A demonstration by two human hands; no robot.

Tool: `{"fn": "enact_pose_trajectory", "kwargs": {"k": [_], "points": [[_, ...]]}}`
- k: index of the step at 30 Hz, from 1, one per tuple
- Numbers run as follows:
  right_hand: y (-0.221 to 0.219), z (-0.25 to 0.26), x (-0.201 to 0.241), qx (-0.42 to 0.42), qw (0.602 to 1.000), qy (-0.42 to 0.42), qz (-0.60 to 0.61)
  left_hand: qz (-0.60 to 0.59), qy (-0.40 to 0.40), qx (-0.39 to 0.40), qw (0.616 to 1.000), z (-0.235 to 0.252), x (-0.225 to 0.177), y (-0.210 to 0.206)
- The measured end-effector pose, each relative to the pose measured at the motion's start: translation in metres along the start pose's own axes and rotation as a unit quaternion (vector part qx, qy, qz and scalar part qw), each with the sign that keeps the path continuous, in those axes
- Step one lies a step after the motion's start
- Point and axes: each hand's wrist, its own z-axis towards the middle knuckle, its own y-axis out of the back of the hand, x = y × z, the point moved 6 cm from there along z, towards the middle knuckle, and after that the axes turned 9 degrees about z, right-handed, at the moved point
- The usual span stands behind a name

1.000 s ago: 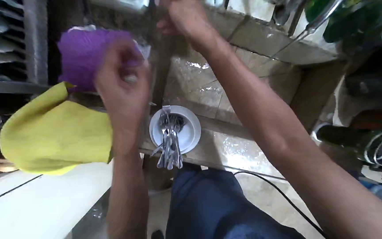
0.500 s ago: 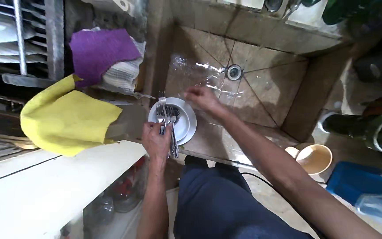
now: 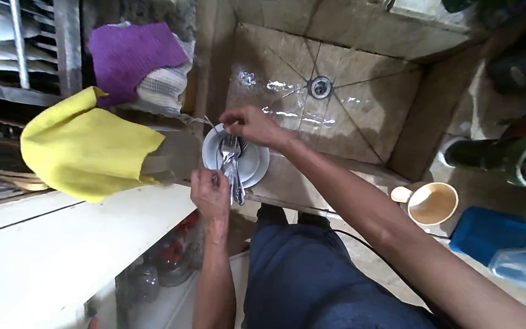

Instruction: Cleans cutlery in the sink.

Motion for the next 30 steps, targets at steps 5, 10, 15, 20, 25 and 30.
{"fn": "enact_pose_trajectory", "kwargs": {"k": [5, 10, 15, 20, 25, 30], "points": [[-0.024, -0.051, -0.016, 0.031, 0.974, -0.220, -0.046, -0.002, -0.001, -0.003, 1.000, -0.019, 0.010, -0.004], [-0.059, -0.073, -0.037, 0.004, 0.931, -0.350, 0.101, 0.005, 0.030, 0.094, 0.995, -0.020, 0.009, -0.009], [-0.085, -0.067, -0.057, -0.104, 0.885, -0.395, 0.223, 0.047, 0.025, 0.118, 0.992, -0.011, 0.018, -0.002], [-0.096, -0.061, -0.063, -0.190, 0.858, -0.414, 0.236, 0.011, 0.030, 0.183, 0.983, -0.007, 0.027, -0.007], [-0.107, -0.053, -0.066, -0.224, 0.837, -0.417, 0.274, -0.100, 0.044, 0.230, 0.967, -0.013, 0.024, -0.012], [-0.112, -0.050, -0.066, -0.211, 0.842, -0.432, 0.245, -0.149, 0.016, 0.233, 0.961, -0.019, 0.026, -0.008]]}}
